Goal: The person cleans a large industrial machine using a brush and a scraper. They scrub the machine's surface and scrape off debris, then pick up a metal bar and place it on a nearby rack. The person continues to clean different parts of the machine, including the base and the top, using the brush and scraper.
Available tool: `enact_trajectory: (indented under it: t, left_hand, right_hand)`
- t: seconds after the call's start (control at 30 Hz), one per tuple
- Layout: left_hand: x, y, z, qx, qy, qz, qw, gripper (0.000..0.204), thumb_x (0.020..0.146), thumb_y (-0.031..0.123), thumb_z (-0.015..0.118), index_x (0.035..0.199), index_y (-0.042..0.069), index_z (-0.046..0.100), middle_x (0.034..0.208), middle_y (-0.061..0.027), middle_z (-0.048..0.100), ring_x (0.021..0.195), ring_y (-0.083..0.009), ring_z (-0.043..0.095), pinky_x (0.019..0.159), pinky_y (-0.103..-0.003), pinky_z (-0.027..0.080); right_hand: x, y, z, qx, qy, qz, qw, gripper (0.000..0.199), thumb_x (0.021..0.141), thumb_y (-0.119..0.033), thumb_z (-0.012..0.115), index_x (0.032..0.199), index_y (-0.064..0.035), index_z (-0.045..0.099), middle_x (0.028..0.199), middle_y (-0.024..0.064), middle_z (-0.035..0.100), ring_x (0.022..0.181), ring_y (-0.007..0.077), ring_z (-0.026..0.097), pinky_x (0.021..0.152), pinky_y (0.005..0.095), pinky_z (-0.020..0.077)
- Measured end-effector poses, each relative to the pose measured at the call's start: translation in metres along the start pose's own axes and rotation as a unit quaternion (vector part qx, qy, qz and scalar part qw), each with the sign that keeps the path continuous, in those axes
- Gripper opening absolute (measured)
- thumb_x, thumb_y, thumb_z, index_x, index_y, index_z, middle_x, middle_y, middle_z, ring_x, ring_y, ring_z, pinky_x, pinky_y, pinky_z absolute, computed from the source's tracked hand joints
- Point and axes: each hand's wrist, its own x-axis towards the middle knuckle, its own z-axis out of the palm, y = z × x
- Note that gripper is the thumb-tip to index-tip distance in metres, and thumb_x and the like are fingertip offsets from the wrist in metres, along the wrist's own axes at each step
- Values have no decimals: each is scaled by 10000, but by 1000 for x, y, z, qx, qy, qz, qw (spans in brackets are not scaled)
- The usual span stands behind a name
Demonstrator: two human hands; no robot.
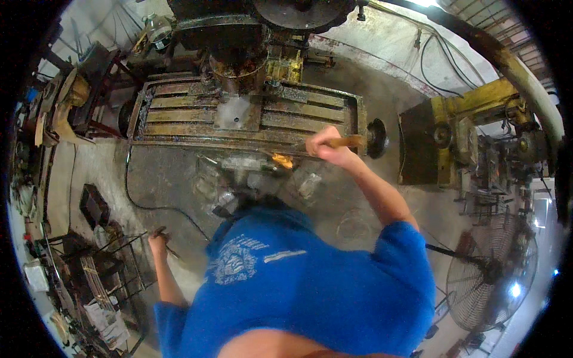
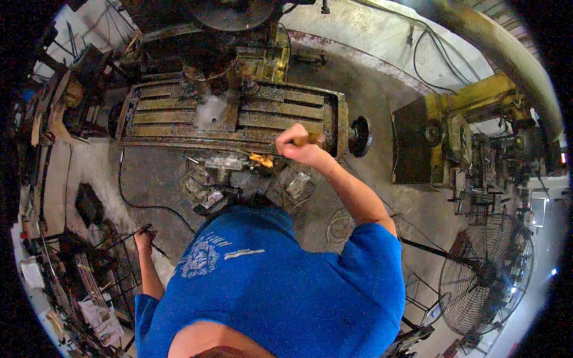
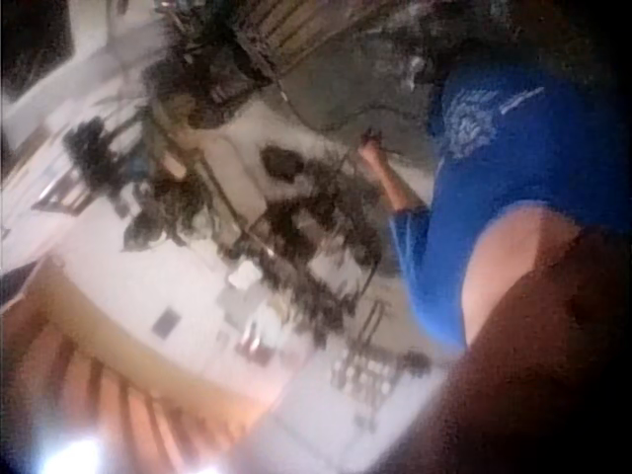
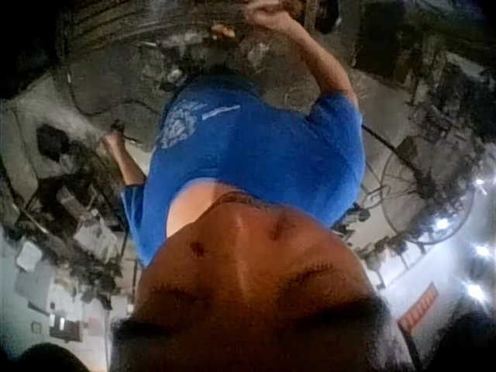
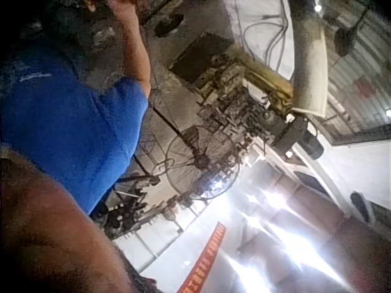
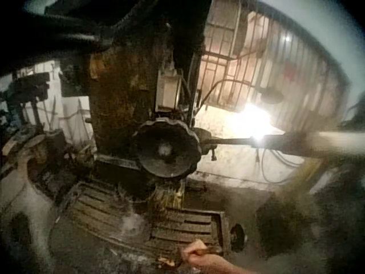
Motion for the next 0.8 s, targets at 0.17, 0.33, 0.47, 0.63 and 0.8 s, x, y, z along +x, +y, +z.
enact_trajectory:
  t: [0.17, 0.33, 0.47, 0.63, 0.8]
  left_hand:
    - [4, 18, 3, 2, -6, 23, 1000, 267, 711, -75, 431, 931, -64, 583, 675, -96, 553, 549, -141, 503, 553, -291, 464]
    - [-5, 13, -11, 9, 24, 16, 1000, 264, 734, -68, 426, 958, -61, 567, 769, -103, 584, 559, -142, 498, 557, -290, 472]
    - [-4, -18, -17, -55, 31, -16, 998, 262, 748, -57, 445, 984, -52, 559, 773, -100, 579, 555, -145, 502, 515, -270, 445]
    - [-22, -1, 9, 25, 14, -26, 999, 279, 701, -73, 498, 966, -46, 580, 650, -76, 554, 550, -143, 514, 517, -255, 428]
    - [-9, -4, 12, -10, 9, -1, 1000, 291, 669, -88, 524, 947, -42, 594, 578, -55, 518, 540, -147, 519, 525, -262, 431]
  right_hand:
    - [49, 46, 23, 290, -4, -63, 955, 169, 593, -132, 555, 527, -16, 451, 549, 28, 507, 501, 129, 449, 472, 266, 357]
    - [45, 26, 28, 125, 39, -80, 988, 252, 614, -204, 482, 508, 25, 474, 498, 82, 509, 466, 162, 480, 457, 268, 378]
    - [-8, 19, -8, 100, 26, -53, 993, 280, 653, -205, 479, 490, 14, 418, 488, 73, 477, 456, 140, 448, 447, 259, 366]
    - [-54, 4, -45, -6, 81, 30, 996, 183, 627, -100, 460, 493, 21, 429, 476, 64, 463, 438, 131, 429, 429, 263, 350]
    - [-61, -24, -58, -160, 146, 99, 971, 263, 661, -99, 497, 464, 18, 369, 454, 49, 444, 399, 119, 381, 393, 260, 311]
